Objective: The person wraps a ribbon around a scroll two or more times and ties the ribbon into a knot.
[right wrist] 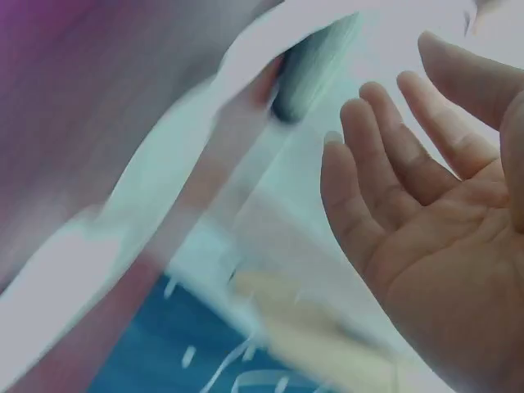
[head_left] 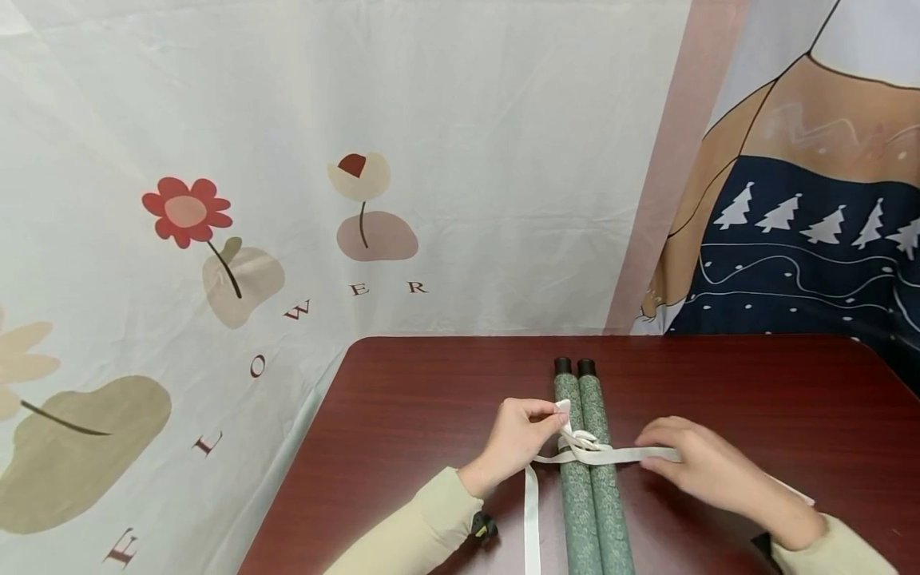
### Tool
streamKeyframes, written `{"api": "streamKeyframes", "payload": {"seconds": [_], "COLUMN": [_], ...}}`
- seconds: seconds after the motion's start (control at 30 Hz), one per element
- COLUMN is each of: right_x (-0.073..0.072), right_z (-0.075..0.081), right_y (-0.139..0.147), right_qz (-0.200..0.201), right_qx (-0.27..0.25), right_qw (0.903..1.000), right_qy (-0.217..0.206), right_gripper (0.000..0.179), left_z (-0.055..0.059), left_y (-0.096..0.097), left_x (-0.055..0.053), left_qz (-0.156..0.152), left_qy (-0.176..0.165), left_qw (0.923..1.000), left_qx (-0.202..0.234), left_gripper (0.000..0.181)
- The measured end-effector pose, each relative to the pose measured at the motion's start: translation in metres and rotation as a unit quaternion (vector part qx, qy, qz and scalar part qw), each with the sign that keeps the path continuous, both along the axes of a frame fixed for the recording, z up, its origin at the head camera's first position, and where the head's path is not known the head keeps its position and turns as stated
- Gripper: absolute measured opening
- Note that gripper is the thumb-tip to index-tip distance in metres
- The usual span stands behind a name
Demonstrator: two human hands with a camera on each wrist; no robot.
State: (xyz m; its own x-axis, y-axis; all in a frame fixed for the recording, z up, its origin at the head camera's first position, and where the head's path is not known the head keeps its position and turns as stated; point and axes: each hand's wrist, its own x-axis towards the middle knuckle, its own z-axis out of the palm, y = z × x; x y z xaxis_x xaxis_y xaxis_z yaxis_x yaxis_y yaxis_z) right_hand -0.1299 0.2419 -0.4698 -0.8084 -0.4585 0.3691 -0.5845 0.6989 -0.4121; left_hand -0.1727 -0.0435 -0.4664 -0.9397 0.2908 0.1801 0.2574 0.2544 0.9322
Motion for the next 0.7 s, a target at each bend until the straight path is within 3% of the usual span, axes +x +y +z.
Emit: {"api": "streamKeyframes", "payload": {"seconds": [0.13, 0.27, 0.4, 0.53, 0.7], "right_x": [-0.004, -0.008, -0.010, -0.009, -0.009], "right_z": [-0.005, -0.007, -0.006, -0.006, -0.007], "right_y": [-0.033, -0.047, -0.046, -0.041, -0.034], "right_qz": [0.031, 0.019, -0.005, -0.019, -0.042], "right_qx": [0.023, 0.053, 0.080, 0.092, 0.085], "right_qw": [0.9993, 0.9984, 0.9967, 0.9944, 0.9923], "right_qy": [0.002, -0.008, -0.014, -0.048, -0.080], "right_gripper": [0.024, 0.021, 0.018, 0.019, 0.020], "left_z": [0.001, 0.001, 0.001, 0.003, 0.006], "left_y": [-0.001, -0.001, -0.001, -0.002, -0.002], "left_x": [0.004, 0.007, 0.010, 0.013, 0.017], "left_qz": [0.004, 0.001, -0.003, -0.003, -0.006], "left_qy": [0.001, -0.003, -0.009, -0.019, -0.010], "left_qw": [1.0000, 1.0000, 0.9999, 0.9996, 0.9996], "left_qx": [-0.004, -0.001, 0.005, 0.019, 0.024], "left_gripper": [0.014, 0.014, 0.016, 0.015, 0.015]}}
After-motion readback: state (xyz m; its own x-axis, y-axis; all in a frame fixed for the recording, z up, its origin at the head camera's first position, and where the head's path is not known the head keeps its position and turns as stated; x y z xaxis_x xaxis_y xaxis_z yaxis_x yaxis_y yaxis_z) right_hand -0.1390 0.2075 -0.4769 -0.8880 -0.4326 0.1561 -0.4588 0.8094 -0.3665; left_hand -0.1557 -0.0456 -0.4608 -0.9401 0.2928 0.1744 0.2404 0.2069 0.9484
